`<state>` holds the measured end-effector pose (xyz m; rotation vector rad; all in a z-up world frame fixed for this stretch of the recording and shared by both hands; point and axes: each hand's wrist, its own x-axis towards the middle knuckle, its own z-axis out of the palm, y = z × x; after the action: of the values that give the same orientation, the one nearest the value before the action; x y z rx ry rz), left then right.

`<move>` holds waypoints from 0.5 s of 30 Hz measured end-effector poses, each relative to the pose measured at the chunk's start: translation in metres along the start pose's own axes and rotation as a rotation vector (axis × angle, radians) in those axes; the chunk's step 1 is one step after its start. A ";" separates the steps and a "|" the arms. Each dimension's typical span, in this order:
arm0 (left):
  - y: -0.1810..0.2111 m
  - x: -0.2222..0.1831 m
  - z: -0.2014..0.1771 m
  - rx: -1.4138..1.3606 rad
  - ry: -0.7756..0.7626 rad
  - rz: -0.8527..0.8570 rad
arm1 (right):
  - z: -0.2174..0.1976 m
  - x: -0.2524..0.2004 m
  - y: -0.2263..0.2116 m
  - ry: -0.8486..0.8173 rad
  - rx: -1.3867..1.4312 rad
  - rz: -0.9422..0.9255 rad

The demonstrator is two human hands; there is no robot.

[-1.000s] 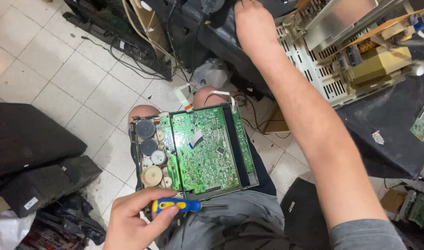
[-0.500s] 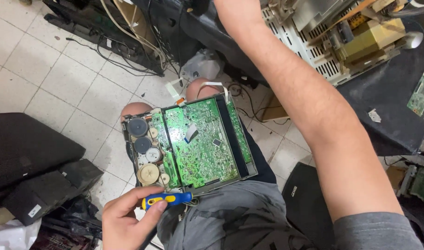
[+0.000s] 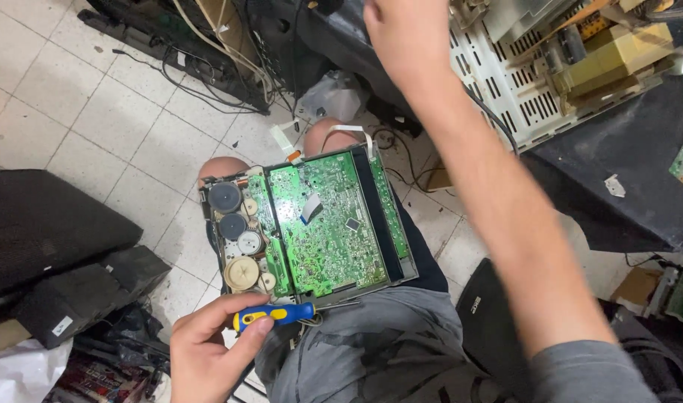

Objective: Using a screwdriver to remove screws and prying apart the components of a circuit board assembly.

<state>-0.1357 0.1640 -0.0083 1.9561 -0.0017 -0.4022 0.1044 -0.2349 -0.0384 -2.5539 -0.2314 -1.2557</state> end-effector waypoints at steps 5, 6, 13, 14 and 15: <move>-0.001 0.000 0.000 -0.021 -0.004 0.005 | -0.048 -0.068 -0.037 -0.155 0.713 0.649; 0.003 0.002 0.000 -0.035 -0.010 -0.011 | -0.045 -0.097 -0.034 -0.137 1.228 0.897; 0.011 0.003 0.000 -0.091 -0.021 0.031 | -0.054 -0.221 -0.066 -0.294 2.405 1.437; 0.011 0.003 0.001 -0.093 -0.022 0.028 | -0.056 -0.225 -0.070 -0.294 2.403 1.441; 0.012 0.003 0.003 -0.103 -0.017 0.036 | -0.058 -0.228 -0.073 -0.329 2.393 1.437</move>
<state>-0.1319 0.1564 0.0003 1.8479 -0.0271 -0.3881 -0.0973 -0.1884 -0.1724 -0.2354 0.1033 0.3425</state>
